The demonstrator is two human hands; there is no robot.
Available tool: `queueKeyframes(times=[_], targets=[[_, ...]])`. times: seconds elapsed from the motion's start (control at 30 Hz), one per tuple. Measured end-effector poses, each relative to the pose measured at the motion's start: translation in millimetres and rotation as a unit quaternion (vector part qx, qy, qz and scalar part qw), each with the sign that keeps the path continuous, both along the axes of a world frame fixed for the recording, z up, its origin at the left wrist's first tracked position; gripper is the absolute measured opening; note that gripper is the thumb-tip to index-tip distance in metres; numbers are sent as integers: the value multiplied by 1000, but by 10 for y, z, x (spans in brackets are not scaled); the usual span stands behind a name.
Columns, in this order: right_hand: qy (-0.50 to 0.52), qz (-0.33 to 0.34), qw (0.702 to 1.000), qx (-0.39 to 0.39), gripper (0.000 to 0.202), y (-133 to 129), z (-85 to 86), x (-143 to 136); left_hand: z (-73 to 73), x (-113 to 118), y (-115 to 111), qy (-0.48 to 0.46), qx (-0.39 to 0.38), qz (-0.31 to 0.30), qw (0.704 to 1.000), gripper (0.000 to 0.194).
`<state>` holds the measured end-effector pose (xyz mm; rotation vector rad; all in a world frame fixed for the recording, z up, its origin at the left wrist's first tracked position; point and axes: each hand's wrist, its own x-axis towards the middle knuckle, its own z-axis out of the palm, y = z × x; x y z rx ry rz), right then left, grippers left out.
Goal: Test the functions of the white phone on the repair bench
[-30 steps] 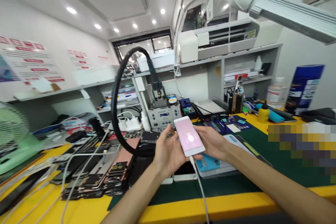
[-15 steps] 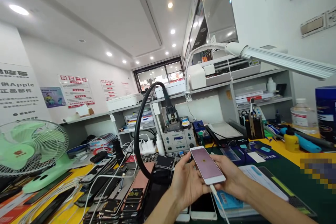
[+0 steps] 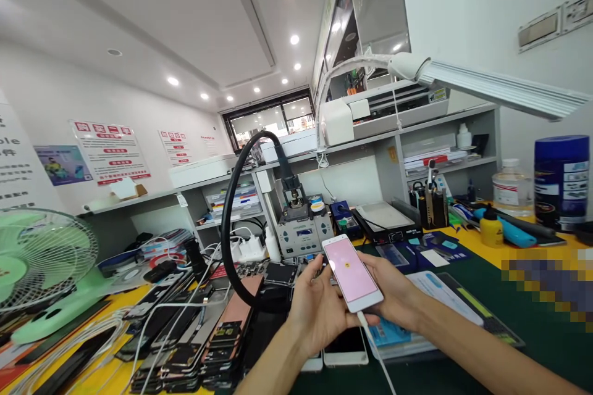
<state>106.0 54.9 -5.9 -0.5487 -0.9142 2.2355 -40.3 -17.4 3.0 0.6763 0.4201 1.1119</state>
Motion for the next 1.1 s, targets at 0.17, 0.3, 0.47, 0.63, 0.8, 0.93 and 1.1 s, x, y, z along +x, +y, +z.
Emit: queueKeyframes(times=[0.17, 0.3, 0.47, 0.63, 0.8, 0.93, 1.1], targets=[[-30, 29, 999, 16, 39, -52, 77, 59, 15, -22, -8, -19, -6, -6, 1000, 63], [-52, 20, 998, 41, 45, -73, 106, 84, 39, -42, -18, -23, -16, -8, 1000, 60], [-60, 16, 995, 73, 44, -68, 84, 89, 68, -53, -30, -26, -25, -9, 999, 56], [-61, 19, 994, 90, 43, -73, 88, 91, 89, -81, -33, -20, -46, -8, 999, 54], [-78, 29, 992, 100, 46, -55, 70, 98, 102, -88, -48, -9, -74, -10, 997, 56], [-83, 28, 989, 116, 48, -24, 48, 104, 114, -63, -78, 11, -69, 5, 998, 58], [-83, 34, 988, 125, 47, -36, 89, 118, 136, -54, -100, 18, -65, 6, 998, 59]])
